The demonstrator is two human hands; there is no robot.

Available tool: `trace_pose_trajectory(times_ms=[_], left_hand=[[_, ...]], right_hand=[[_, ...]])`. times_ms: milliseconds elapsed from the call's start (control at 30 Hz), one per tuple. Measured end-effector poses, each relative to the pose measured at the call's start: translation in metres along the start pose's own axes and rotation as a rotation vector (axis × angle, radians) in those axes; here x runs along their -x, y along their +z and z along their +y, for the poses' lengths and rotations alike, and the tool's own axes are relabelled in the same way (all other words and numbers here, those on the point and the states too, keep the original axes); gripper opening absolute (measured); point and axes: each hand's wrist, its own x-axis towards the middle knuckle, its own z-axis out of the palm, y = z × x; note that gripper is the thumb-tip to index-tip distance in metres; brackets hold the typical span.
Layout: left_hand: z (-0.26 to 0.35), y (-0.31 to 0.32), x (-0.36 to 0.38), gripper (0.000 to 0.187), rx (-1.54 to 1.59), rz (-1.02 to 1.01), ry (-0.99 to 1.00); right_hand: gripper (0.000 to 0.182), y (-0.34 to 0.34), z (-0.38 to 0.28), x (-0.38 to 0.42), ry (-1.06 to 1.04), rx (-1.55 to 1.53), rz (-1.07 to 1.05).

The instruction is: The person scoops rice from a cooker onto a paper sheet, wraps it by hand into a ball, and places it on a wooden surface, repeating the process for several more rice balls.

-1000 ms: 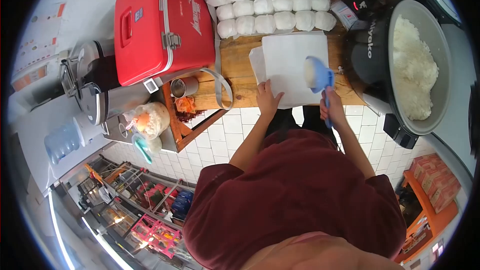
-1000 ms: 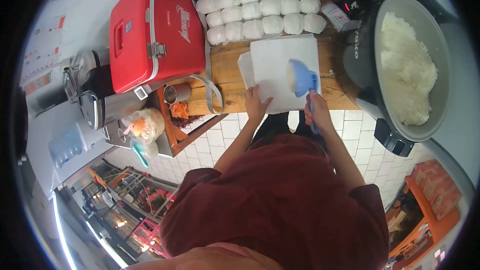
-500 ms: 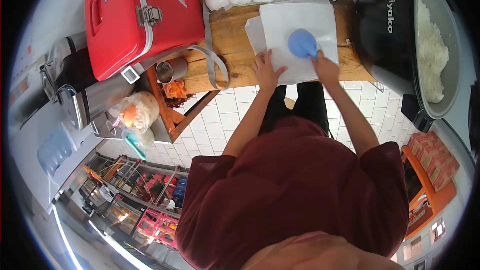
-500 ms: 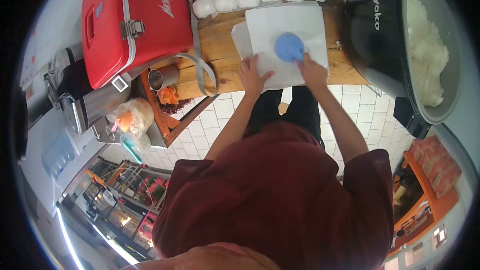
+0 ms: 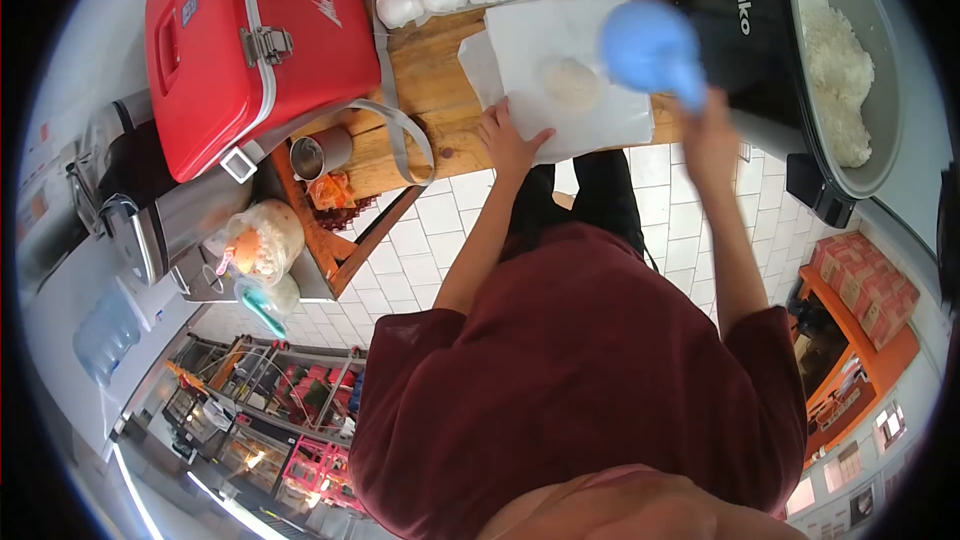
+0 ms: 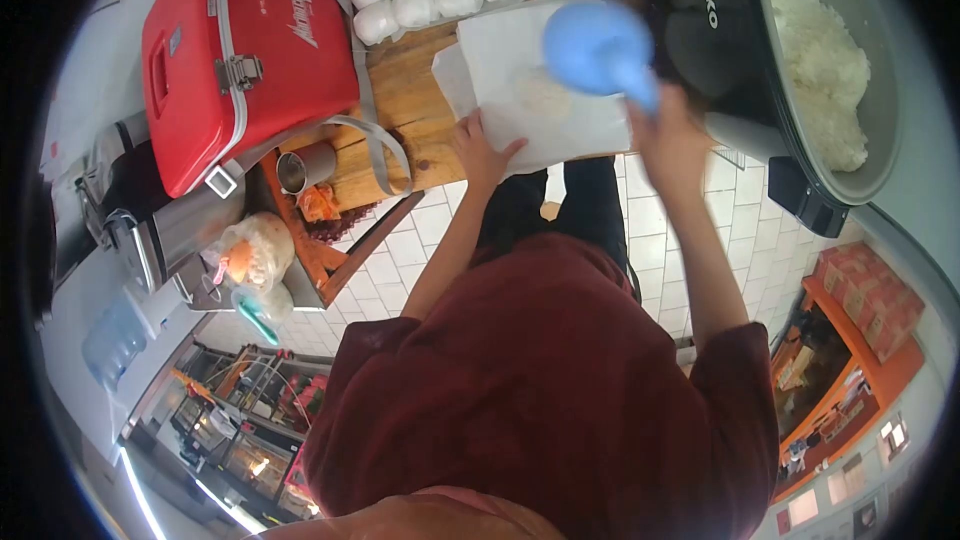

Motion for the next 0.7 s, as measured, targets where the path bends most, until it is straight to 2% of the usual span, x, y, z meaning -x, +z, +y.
trace_pose_trajectory(times_ms=[33, 67, 100, 133, 200, 233, 300, 367, 400, 433, 467, 500, 533, 600, 700], left_hand=[[-0.001, 0.000, 0.001, 0.095, 0.033, 0.028, 0.041], [-0.003, -0.001, 0.002, 0.095, 0.034, 0.023, 0.038], [-0.004, -0.001, 0.002, 0.097, 0.023, 0.027, 0.065], [-0.004, -0.001, 0.002, 0.098, 0.012, 0.032, 0.092], [-0.001, 0.001, 0.001, 0.099, -0.020, 0.049, 0.072], [0.000, 0.003, -0.001, 0.100, -0.053, 0.070, 0.053], [0.003, 0.004, -0.005, 0.100, -0.057, 0.074, 0.044], [0.008, 0.003, -0.009, 0.100, -0.072, 0.082, 0.035], [0.014, 0.001, -0.013, 0.100, -0.107, 0.059, 0.003], [0.016, 0.001, -0.015, 0.101, -0.140, 0.036, -0.030], [0.015, 0.002, -0.017, 0.101, -0.145, 0.034, -0.030], [0.014, 0.003, -0.018, 0.100, -0.127, 0.026, -0.024], [0.013, 0.004, -0.018, 0.100, -0.109, 0.019, -0.016], [0.013, 0.006, -0.019, 0.100, -0.129, 0.012, -0.022], [0.016, 0.006, -0.020, 0.101, -0.156, -0.001, -0.063]], right_hand=[[0.030, -0.037, 0.006, -0.010, -0.224, 0.045, 0.317], [0.035, -0.061, 0.027, -0.005, 0.133, 0.094, 0.463], [0.048, -0.092, 0.080, -0.002, 0.365, -0.773, 0.471], [0.054, -0.132, 0.031, -0.016, 0.399, -0.268, 0.609], [0.046, -0.184, 0.057, -0.018, 0.518, 0.009, 0.470], [0.046, -0.195, 0.054, -0.023, 0.519, 0.011, 0.469], [0.030, -0.207, 0.049, -0.029, -0.158, 0.842, 0.548], [0.020, -0.151, 0.049, -0.012, -0.374, 0.365, 0.747], [0.026, -0.114, 0.052, 0.007, -0.306, -0.227, 0.274], [0.026, -0.068, 0.029, 0.012, -0.494, -0.171, 0.197], [0.030, -0.026, 0.012, 0.014, -0.395, -0.281, -0.083], [0.035, 0.021, 0.019, 0.019, -0.457, -0.364, -0.256], [0.034, 0.063, 0.033, 0.029, -0.487, -0.255, -0.361], [0.032, 0.119, 0.054, 0.050, -0.471, -0.247, -0.360], [0.029, 0.145, 0.062, 0.052, -0.440, -0.242, -0.381]])
